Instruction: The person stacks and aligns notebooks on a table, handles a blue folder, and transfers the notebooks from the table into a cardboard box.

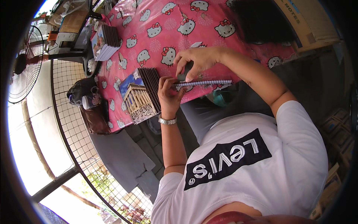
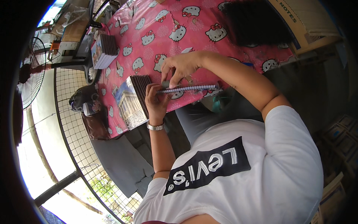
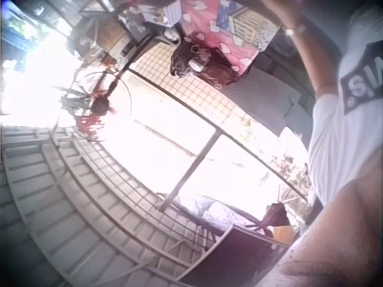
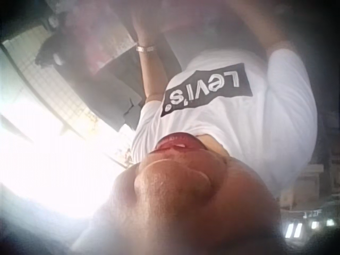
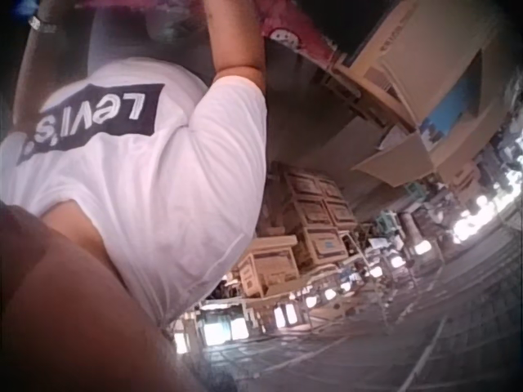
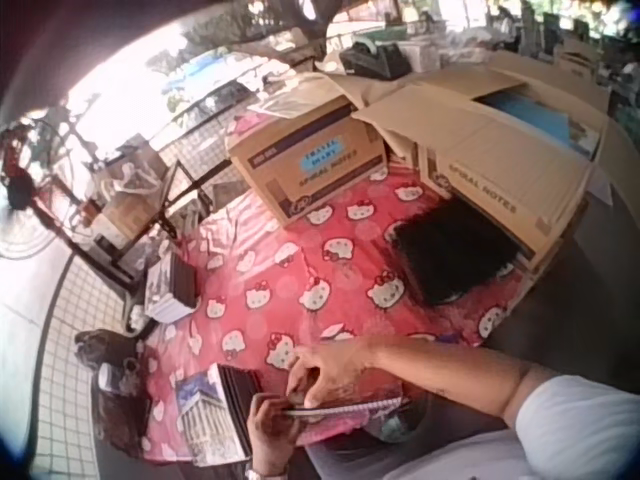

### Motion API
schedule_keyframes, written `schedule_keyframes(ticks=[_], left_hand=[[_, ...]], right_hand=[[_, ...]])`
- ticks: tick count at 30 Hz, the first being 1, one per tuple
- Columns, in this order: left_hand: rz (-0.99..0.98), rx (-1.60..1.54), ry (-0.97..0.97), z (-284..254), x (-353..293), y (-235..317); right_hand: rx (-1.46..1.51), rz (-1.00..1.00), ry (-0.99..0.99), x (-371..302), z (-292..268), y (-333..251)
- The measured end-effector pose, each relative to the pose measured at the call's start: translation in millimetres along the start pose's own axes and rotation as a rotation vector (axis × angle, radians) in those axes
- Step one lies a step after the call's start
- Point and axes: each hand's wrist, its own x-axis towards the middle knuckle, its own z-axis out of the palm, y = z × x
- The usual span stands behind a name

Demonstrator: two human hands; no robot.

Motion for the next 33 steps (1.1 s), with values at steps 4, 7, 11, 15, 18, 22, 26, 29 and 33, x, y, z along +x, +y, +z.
schedule_keyframes(ticks=[4,7,11,15,18,22,26,29,33], left_hand=[[-0.042,-0.084,0.044,7,0,-6],[-0.022,-0.203,0.089,9,1,-14],[-0.03,-0.178,0.059,8,0,-20],[-0.16,-0.492,-0.052,2,-2,-15],[-0.154,-0.607,-0.07,0,-6,-16],[-0.055,-0.486,0.014,9,-2,-12],[0.05,-0.3,-0.006,8,-5,-17],[-0.115,-0.473,-0.007,9,-11,-26],[-0.178,-0.596,0.003,9,-16,-27]], right_hand=[[0.258,-0.076,-0.06,-6,-1,-5],[-0.157,0.038,0.098,-1,-9,-1],[0.267,0.013,-0.067,2,-4,-11],[0.394,-0.097,0.207,-2,-22,6],[0.358,-0.059,0.196,-8,-15,6],[0.304,-0.108,0.281,-7,-1,17],[0.284,-0.051,0.172,-15,6,1],[0.297,-0.05,0.028,-11,10,1],[0.238,-0.043,0.045,-2,7,2]])
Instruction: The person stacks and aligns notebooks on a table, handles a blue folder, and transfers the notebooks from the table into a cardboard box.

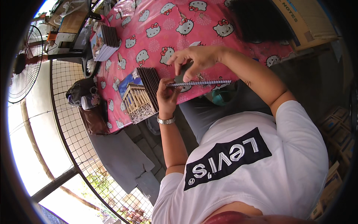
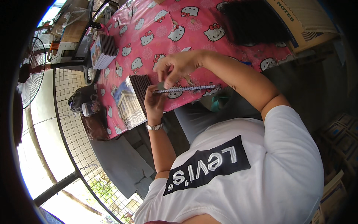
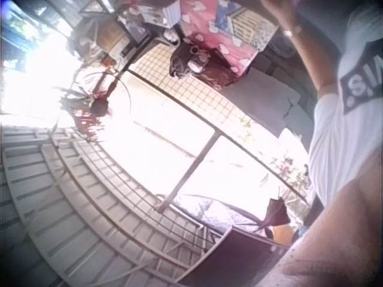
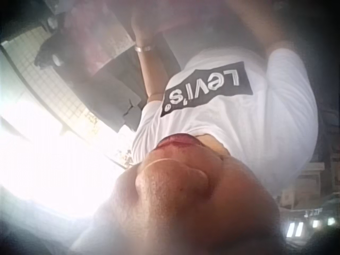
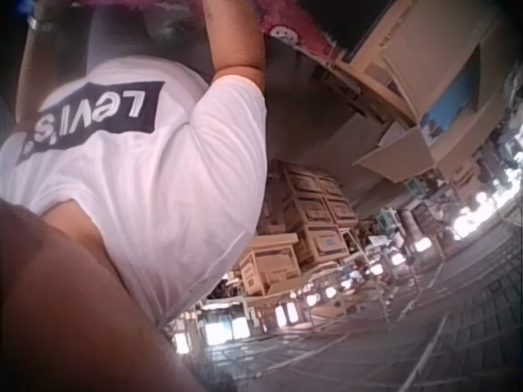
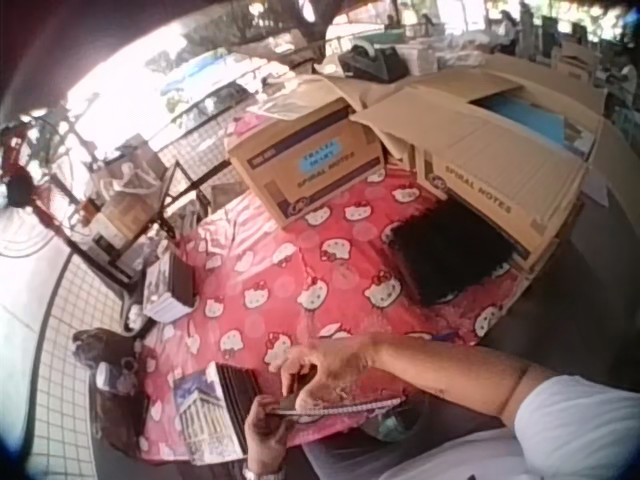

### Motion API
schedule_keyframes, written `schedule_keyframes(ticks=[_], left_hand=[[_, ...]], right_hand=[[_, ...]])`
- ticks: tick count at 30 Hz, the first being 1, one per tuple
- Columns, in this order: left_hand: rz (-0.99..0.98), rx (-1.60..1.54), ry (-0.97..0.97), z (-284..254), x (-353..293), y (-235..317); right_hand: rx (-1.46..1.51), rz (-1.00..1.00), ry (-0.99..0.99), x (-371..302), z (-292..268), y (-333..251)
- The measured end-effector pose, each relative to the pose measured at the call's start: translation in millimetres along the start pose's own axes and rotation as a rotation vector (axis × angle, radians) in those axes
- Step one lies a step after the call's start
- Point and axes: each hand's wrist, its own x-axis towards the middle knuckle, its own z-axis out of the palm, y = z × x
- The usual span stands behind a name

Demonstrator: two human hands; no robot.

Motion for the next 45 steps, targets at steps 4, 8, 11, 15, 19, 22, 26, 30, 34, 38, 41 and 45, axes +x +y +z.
schedule_keyframes(ticks=[4,8,11,15,19,22,26,30,34,38,41,45], left_hand=[[0.017,-0.02,-0.03,0,1,1],[-0.04,-0.083,-0.007,3,1,6],[0.013,-0.018,-0.019,1,3,1],[-0.032,-0.14,0.012,4,-3,4],[-0.022,-0.069,0.09,7,-3,8],[-0.049,-0.098,0.262,18,-6,11],[0.041,-0.132,0.465,34,-24,5],[0.089,-0.091,0.526,43,-30,-13],[0.114,-0.111,0.547,54,-24,-1],[0.204,0.087,0.561,53,-32,-13],[0.211,0.126,0.563,61,-35,-6],[0.165,0.172,0.558,63,-37,1]], right_hand=[[-0.167,0.094,-0.058,10,-4,0],[0.181,-0.051,-0.112,9,0,-2],[-0.302,0.145,-0.003,13,-6,5],[-0.077,0.001,-0.066,13,1,5],[-0.923,0.155,0.314,-1,-49,40],[-1.127,-0.096,0.845,-54,-87,69],[-1.045,-0.014,1.05,-130,-38,69],[-1.608,0.247,0.925,-172,43,88],[-1.238,0.213,0.935,-172,42,84],[-0.934,-0.176,0.726,-103,83,39],[-1.062,-0.323,0.66,-71,95,34],[-1.094,-0.308,0.607,-63,96,36]])
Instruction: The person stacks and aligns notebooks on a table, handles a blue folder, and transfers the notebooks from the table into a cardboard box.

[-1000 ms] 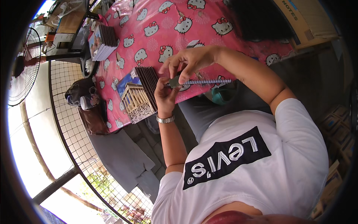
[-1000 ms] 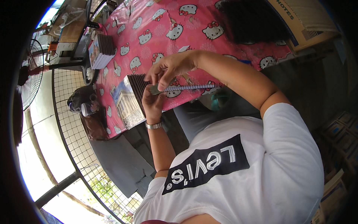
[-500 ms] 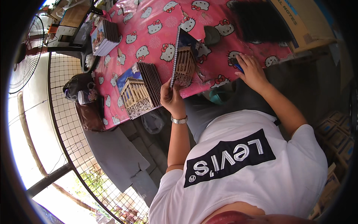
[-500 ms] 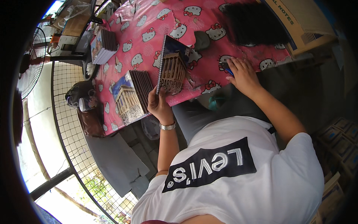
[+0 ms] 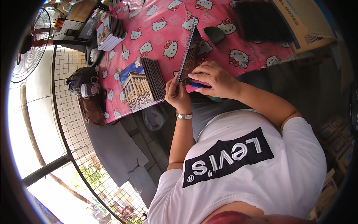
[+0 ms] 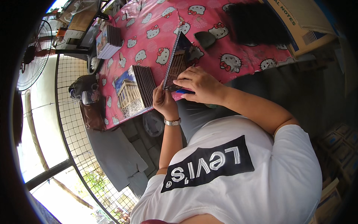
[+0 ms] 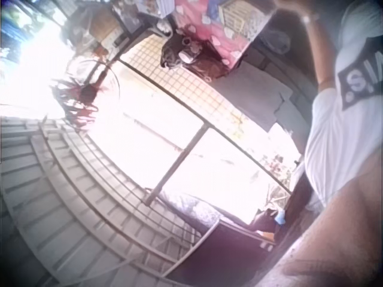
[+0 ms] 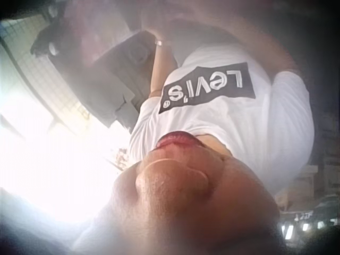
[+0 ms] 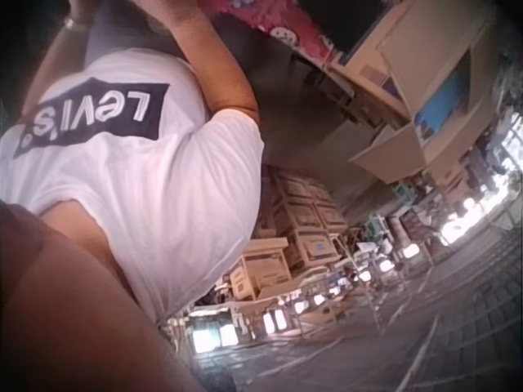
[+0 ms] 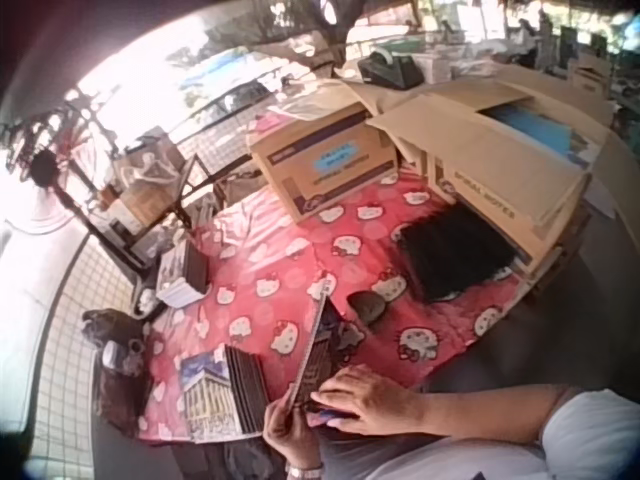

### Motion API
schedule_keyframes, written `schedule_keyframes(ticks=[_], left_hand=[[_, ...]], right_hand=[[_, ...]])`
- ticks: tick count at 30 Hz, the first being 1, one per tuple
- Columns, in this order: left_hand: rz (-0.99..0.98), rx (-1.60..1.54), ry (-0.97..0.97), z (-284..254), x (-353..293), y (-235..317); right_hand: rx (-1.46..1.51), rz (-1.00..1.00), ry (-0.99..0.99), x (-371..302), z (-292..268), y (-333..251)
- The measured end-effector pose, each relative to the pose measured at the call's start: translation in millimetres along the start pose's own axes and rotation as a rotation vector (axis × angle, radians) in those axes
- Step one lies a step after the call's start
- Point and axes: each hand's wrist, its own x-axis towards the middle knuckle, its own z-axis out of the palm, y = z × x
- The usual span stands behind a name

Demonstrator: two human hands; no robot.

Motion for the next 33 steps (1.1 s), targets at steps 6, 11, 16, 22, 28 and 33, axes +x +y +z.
schedule_keyframes(ticks=[6,11,16,22,28,33], left_hand=[[0.089,0.135,-0.019,-2,6,5],[0.403,0.363,-0.132,1,-5,19],[0.607,0.408,-0.525,8,-53,-2],[0.509,0.509,-0.655,14,-77,-23],[0.513,0.532,-0.667,18,-76,-14],[0.517,0.536,-0.636,21,-80,-15]], right_hand=[[1.071,0.813,-0.367,5,-7,-2],[0.256,0.34,-0.263,-25,-34,20],[-0.426,0.466,-0.266,-101,-87,58],[-0.467,0.498,-0.161,-119,-90,64],[-0.463,0.46,-0.104,-106,-86,72],[-0.431,0.33,-0.155,-95,-78,80]])
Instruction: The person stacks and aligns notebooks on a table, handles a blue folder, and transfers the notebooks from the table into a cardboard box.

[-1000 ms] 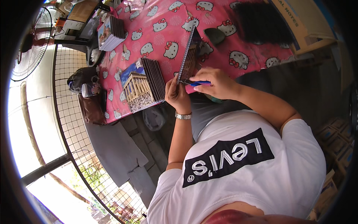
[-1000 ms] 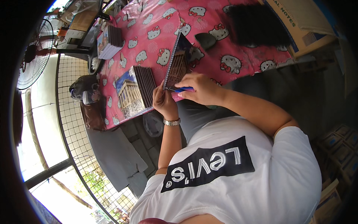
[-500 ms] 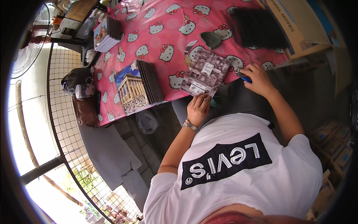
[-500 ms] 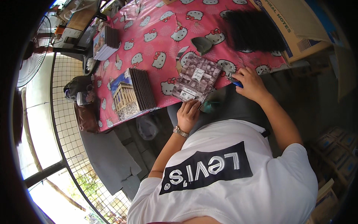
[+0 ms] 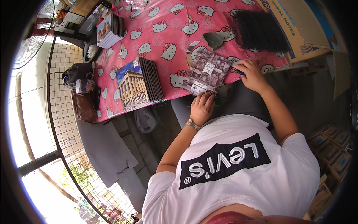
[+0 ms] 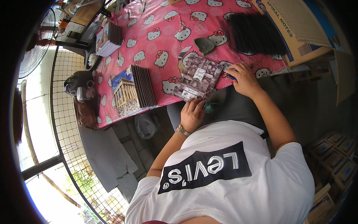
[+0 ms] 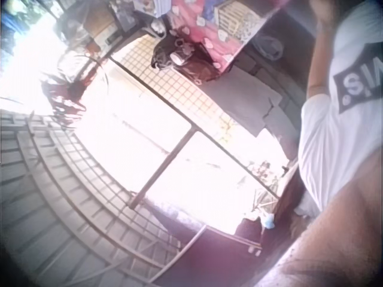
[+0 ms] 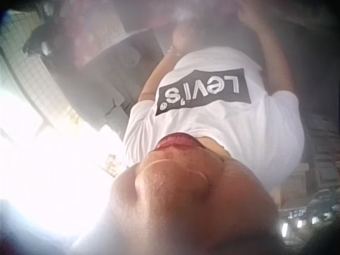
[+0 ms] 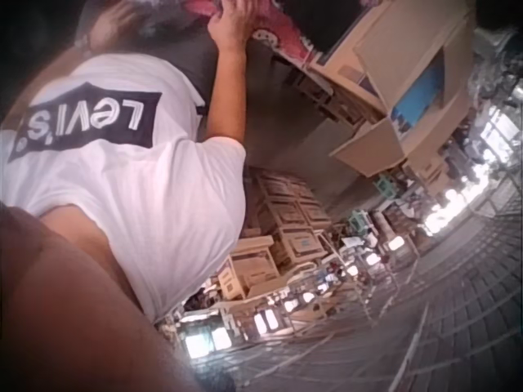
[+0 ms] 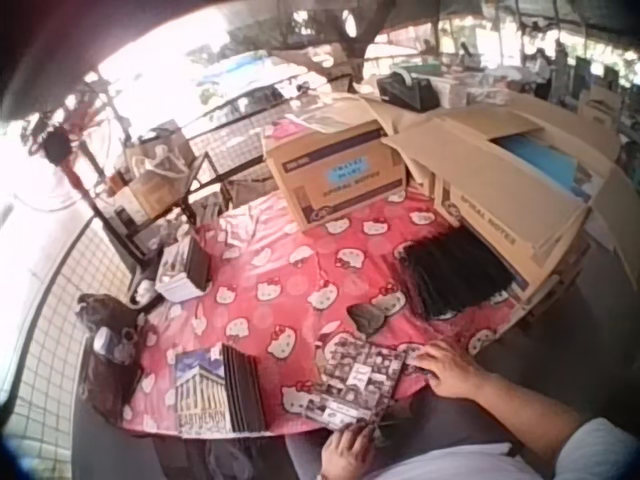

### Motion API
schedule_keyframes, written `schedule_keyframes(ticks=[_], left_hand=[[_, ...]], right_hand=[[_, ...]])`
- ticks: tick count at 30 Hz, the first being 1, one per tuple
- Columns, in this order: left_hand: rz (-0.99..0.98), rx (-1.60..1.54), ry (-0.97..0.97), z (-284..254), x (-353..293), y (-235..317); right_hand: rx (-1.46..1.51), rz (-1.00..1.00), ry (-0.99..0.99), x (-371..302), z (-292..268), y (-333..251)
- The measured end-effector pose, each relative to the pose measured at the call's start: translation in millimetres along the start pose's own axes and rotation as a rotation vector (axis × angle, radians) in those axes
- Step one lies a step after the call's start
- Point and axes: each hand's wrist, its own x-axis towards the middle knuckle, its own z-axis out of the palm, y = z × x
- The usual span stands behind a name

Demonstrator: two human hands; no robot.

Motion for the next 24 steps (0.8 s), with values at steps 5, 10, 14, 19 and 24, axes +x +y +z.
schedule_keyframes(ticks=[5,10,14,19,24], left_hand=[[-0.106,-0.158,0.063,-27,11,5],[-0.077,-0.024,0.426,-136,98,-49],[-0.272,0.046,0.596,-206,163,-166],[-0.459,0.352,0.403,-235,210,-359],[-0.549,0.657,0.073,-224,237,-479]], right_hand=[[-0.004,-0.017,0.089,6,5,-1],[0.066,-0.106,0.189,33,25,-40],[0.069,-0.15,0.15,52,50,-48],[0.106,-0.163,0.1,54,62,-43],[0.144,-0.083,0.09,55,61,-44]])
